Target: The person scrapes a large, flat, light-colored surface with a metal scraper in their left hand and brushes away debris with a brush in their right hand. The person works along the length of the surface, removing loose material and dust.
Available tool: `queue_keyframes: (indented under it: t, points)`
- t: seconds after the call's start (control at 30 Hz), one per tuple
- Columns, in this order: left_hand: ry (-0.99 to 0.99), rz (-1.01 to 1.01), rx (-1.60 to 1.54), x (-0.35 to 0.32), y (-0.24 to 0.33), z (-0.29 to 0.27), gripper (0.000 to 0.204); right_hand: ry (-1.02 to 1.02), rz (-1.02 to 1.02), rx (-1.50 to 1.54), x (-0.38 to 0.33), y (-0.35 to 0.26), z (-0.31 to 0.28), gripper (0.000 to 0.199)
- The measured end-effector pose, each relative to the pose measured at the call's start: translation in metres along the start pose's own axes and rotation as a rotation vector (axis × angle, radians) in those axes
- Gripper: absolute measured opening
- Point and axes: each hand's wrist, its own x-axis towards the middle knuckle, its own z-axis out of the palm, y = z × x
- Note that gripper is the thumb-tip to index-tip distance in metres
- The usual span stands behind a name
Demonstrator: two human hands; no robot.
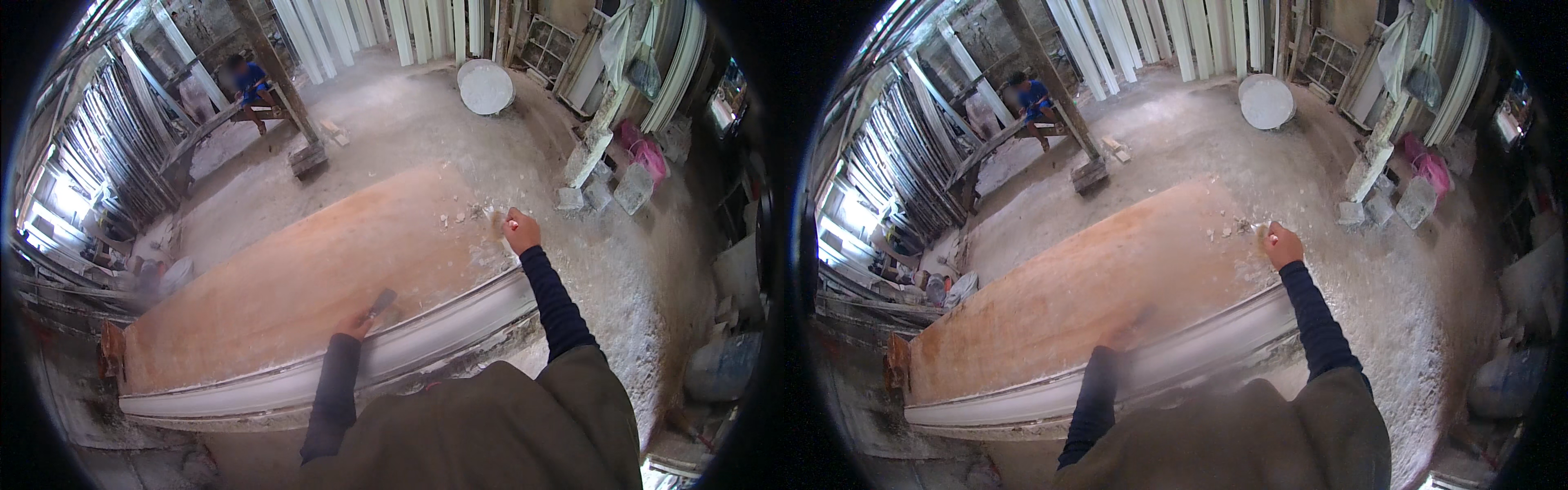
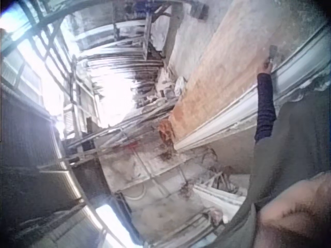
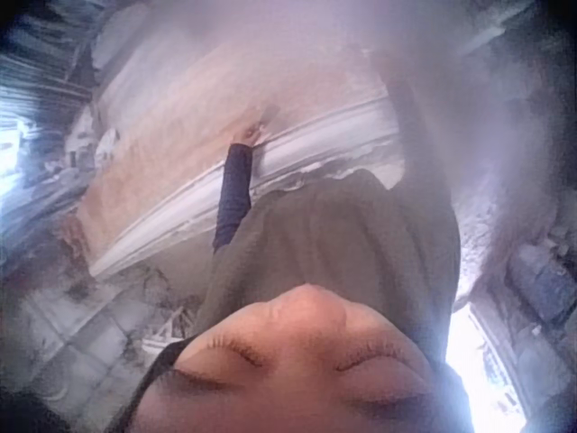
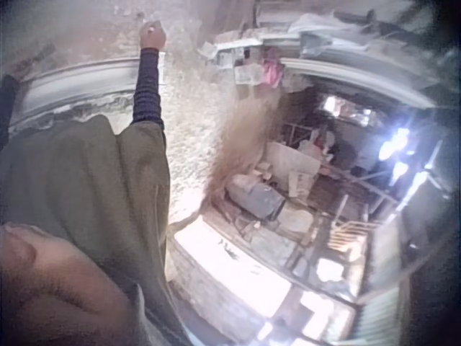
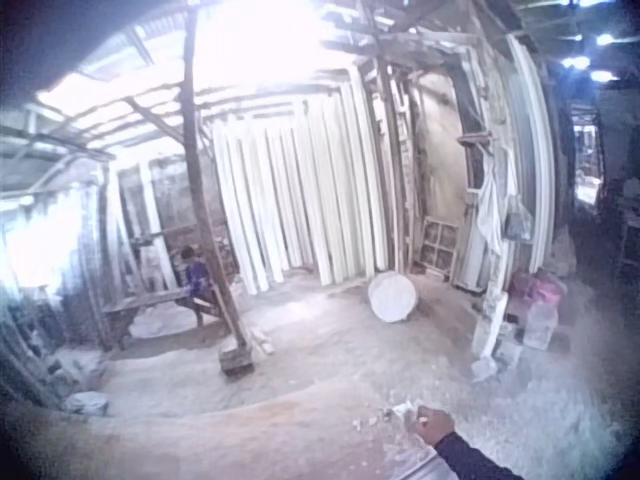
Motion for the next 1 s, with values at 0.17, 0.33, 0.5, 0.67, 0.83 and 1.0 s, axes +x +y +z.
queue_keyframes:
  t: [0.17, 0.33, 0.5, 0.67, 0.83, 1.0]
  points:
    - [-0.028, -0.031, 0.074, 0.016, 0.02, 0.006, 0.041, -0.126, -0.037, 0.481, -0.039, -0.055, 0.08, 0.011]
    - [0.005, -0.029, 0.179, 0.018, 0.056, 0.01, 0.041, -0.189, 0.044, 0.484, -0.046, -0.061, 0.152, 0.015]
    - [-0.063, -0.048, 0.061, 0.007, 0.053, 0.005, 0.038, -0.046, 0.014, 0.384, 0.007, 0.018, 0.094, 0.007]
    - [-0.008, -0.074, 0.048, -0.001, 0.041, 0.004, 0.038, 0.051, 0.076, 0.009, 0.027, 0.02, 0.016, 0.008]
    - [-0.037, -0.123, 0.071, 0.001, 0.039, 0.012, 0.039, -0.091, 0.096, 0.528, 0.0, -0.032, 0.085, 0.01]
    - [-0.044, -0.043, 0.076, 0.009, 0.04, 0.012, 0.041, -0.158, -0.23, 0.558, -0.011, -0.065, 0.21, 0.01]
